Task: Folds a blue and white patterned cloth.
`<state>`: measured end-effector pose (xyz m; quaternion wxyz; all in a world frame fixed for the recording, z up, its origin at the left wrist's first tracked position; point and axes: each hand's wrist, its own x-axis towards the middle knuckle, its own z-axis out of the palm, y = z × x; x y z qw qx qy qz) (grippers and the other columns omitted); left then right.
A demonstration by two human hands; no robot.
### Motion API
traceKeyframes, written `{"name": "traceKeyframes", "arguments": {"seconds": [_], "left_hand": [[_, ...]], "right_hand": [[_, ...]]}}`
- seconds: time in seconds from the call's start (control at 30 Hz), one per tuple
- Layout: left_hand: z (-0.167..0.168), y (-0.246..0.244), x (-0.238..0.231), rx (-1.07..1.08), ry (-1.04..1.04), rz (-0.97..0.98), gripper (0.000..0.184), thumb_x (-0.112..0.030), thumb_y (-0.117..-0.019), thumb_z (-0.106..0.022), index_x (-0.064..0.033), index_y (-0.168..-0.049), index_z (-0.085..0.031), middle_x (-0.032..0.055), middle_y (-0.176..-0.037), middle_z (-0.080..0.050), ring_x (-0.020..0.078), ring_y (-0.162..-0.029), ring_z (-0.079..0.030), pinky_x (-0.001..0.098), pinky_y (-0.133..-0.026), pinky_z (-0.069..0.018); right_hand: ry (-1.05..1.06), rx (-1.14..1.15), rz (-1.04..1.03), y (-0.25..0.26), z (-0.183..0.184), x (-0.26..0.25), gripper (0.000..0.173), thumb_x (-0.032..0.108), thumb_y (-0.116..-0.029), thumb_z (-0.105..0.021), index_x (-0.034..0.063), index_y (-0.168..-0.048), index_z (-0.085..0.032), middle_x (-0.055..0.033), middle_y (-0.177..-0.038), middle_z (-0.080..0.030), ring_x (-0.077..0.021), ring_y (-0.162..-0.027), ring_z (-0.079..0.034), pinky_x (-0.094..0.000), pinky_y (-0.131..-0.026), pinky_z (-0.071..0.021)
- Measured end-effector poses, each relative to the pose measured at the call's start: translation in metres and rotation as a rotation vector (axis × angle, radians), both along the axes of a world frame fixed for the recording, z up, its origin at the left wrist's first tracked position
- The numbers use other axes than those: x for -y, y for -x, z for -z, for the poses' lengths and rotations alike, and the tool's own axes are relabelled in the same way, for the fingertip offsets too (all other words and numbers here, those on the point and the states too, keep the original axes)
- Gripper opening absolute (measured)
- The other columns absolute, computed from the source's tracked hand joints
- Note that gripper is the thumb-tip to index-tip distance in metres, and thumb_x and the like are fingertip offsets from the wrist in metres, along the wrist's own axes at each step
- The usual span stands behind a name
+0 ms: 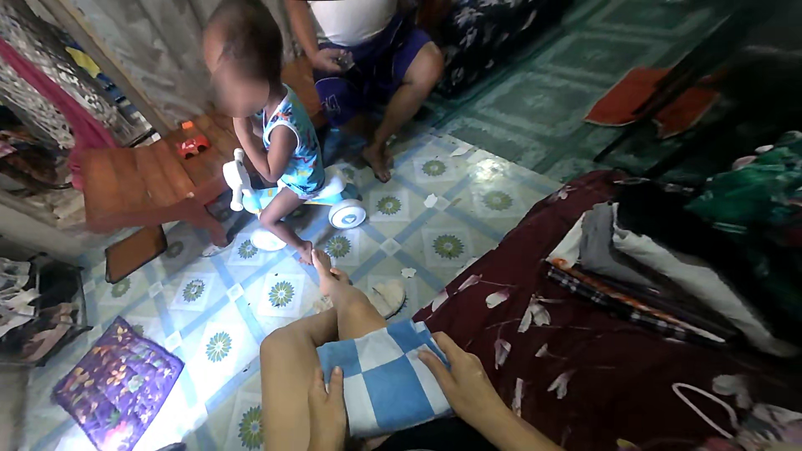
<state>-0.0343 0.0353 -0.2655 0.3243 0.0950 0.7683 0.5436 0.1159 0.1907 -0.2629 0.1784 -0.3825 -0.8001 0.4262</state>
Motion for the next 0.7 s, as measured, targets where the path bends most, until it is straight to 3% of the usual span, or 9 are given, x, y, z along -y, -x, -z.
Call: {"name": "traceKeyframes", "arguments": {"seconds": [0.07,0.2,0.3,0.4,0.43,0.5,0.57,0.63,0.7], "left_hand": [[0.001,0.004,-0.005,-0.083,0.022,0.034,0.036,-0.012,-0.1057,-0.049,0.0115,-0.133,-0.052,0.0234,-0.121,-0.064,0.0199,-0.11,-0.065,0.0345,-0.099,-0.052],[0.033,0.013,-0.012,-0.095,0.273,0.293,0.039,-0.016,-0.1069,-0.05,0.0116,-0.134,-0.054,0.0295,-0.128,-0.061,0.0361,-0.122,-0.06,0.0485,-0.108,-0.0456],[0.05,0.015,-0.011,-0.077,0.4,0.43,0.038,-0.019,-0.108,-0.049,0.0108,-0.131,-0.055,0.0294,-0.124,-0.063,0.0379,-0.118,-0.062,0.0504,-0.104,-0.0463],[0.051,0.019,-0.007,-0.022,0.407,0.409,0.045,-0.024,-0.1079,-0.05,0.0098,-0.137,-0.051,0.0298,-0.13,-0.06,0.038,-0.122,-0.06,0.051,-0.107,-0.0459],[0.051,0.021,-0.005,0.003,0.404,0.389,0.046,-0.026,-0.1076,-0.051,0.0094,-0.137,-0.051,0.0296,-0.129,-0.06,0.0377,-0.12,-0.061,0.0509,-0.105,-0.0466],[0.053,0.022,0.0,0.046,0.37,0.363,0.048,-0.029,-0.1063,-0.054,0.0087,-0.136,-0.051,0.0283,-0.126,-0.061,0.0358,-0.115,-0.062,0.0495,-0.102,-0.0488],[0.05,0.024,0.003,0.121,0.332,0.385,0.054,-0.031,-0.1054,-0.056,0.0068,-0.142,-0.047,0.0276,-0.132,-0.059,0.034,-0.121,-0.061,0.0482,-0.105,-0.048],[0.051,0.027,0.002,0.198,0.304,0.399,0.059,-0.034,-0.104,-0.058,0.0042,-0.146,-0.043,0.0262,-0.133,-0.059,0.0318,-0.121,-0.062,0.0468,-0.105,-0.0497],[0.056,0.032,0.003,0.267,0.276,0.381,0.063,-0.034,-0.1022,-0.061,0.0029,-0.148,-0.04,0.0259,-0.132,-0.059,0.0312,-0.118,-0.063,0.0465,-0.101,-0.0521]], "right_hand": [[0.025,0.024,0.018,0.002,0.003,-0.002,0.032,0.02,-0.1005,-0.057,-0.0063,-0.118,-0.064,-0.0201,-0.091,-0.072,-0.0319,-0.084,-0.073,-0.0488,-0.078,-0.0586],[0.345,0.368,-0.024,0.006,0.024,-0.017,0.042,0.019,-0.1061,-0.055,-0.0083,-0.138,-0.05,-0.0301,-0.118,-0.066,-0.0422,-0.112,-0.066,-0.0545,-0.101,-0.0491],[0.351,0.528,-0.065,0.013,0.019,-0.025,0.051,0.027,-0.1061,-0.056,-0.0012,-0.146,-0.043,-0.0285,-0.122,-0.066,-0.0437,-0.116,-0.065,-0.0576,-0.102,-0.0482],[0.276,0.576,-0.095,0.007,0.009,-0.027,0.06,0.03,-0.1036,-0.06,0.0043,-0.154,-0.038,-0.0265,-0.133,-0.062,-0.0442,-0.122,-0.061,-0.0604,-0.104,-0.0459],[0.244,0.542,-0.093,0.004,0.007,-0.031,0.063,0.028,-0.1014,-0.063,0.0044,-0.154,-0.037,-0.0259,-0.136,-0.059,-0.0433,-0.121,-0.061,-0.0601,-0.104,-0.0461],[0.214,0.398,-0.073,0.003,0.001,-0.038,0.063,0.021,-0.0984,-0.066,-0.0001,-0.152,-0.04,-0.0261,-0.127,-0.061,-0.0404,-0.109,-0.063,-0.0575,-0.097,-0.0497],[0.326,0.159,-0.023,0.01,-0.017,-0.041,0.054,0.015,-0.0993,-0.064,-0.0028,-0.147,-0.045,-0.0207,-0.116,-0.064,-0.0298,-0.094,-0.066,-0.047,-0.085,-0.0549],[0.689,-0.138,-0.027,0.021,-0.04,-0.042,0.042,0.014,-0.1062,-0.049,0.0015,-0.145,-0.042,-0.0134,-0.109,-0.067,-0.0212,-0.086,-0.07,-0.0374,-0.077,-0.0599],[1.092,-0.423,-0.169,0.027,-0.046,-0.039,0.041,0.034,-0.1103,-0.036,0.0098,-0.143,-0.044,-0.0125,-0.115,-0.07,-0.0249,-0.096,-0.073,-0.0395,-0.085,-0.061]]}}
